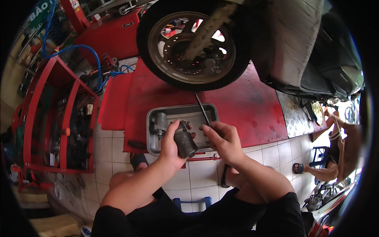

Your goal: The person sits on a low stool in a workshop, holding a cylindrical metal component in their left hand. They use a thin metal rod in their right hand to probe and manipulate internal parts of the cylinder, occasionally rotating the object to access different angles. The person places the component into a metal tray and picks up other small parts to inspect them.

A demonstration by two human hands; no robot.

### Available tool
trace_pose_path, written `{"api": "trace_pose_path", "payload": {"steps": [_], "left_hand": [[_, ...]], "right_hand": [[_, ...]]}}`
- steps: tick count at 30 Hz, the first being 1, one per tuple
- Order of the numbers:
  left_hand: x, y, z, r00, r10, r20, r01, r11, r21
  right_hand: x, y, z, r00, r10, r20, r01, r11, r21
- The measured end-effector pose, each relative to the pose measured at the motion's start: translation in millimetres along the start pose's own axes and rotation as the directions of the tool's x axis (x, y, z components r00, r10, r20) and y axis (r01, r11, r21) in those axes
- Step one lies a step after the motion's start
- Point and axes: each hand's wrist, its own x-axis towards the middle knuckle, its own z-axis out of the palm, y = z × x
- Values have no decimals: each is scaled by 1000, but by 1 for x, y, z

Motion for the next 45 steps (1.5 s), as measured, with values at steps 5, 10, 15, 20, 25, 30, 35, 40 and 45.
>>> {"api": "trace_pose_path", "payload": {"steps": [5, 10, 15, 20, 25, 30, 35, 40, 45], "left_hand": [[4, 9, 3, 998, 46, -40, -47, 999, -20], [3, 10, 3, 999, 31, -12, -32, 998, -45], [4, 12, 1, 1000, 26, -1, -26, 998, -55], [5, 17, 2, 998, 56, -6, -57, 997, -54], [5, 18, 1, 995, 96, 3, -96, 995, -31], [11, 17, -5, 974, 226, 15, -226, 974, 20], [13, 23, -5, 945, 327, -31, -327, 945, -23], [15, 27, -9, 947, 321, -15, -320, 947, 13], [15, 26, -7, 945, 325, -36, -325, 946, 13]], "right_hand": [[-8, -1, -6, 994, 47, 101, -61, 988, 142], [-9, -14, -15, 957, -289, -10, 276, 924, -265], [-20, -34, -23, 971, -231, -60, 231, 973, -7], [-16, -37, -27, 962, -200, 188, 92, 881, 465], [-13, -7, -24, 985, -132, 108, 103, 966, 238], [-9, -4, -15, 975, 119, 186, -161, 959, 232], [-15, -2, -7, 947, 216, 239, -214, 976, -38], [-19, -8, -2, 934, 272, 234, -254, 962, -102], [-19, -4, -2, 927, 271, 261, -257, 962, -88]]}}
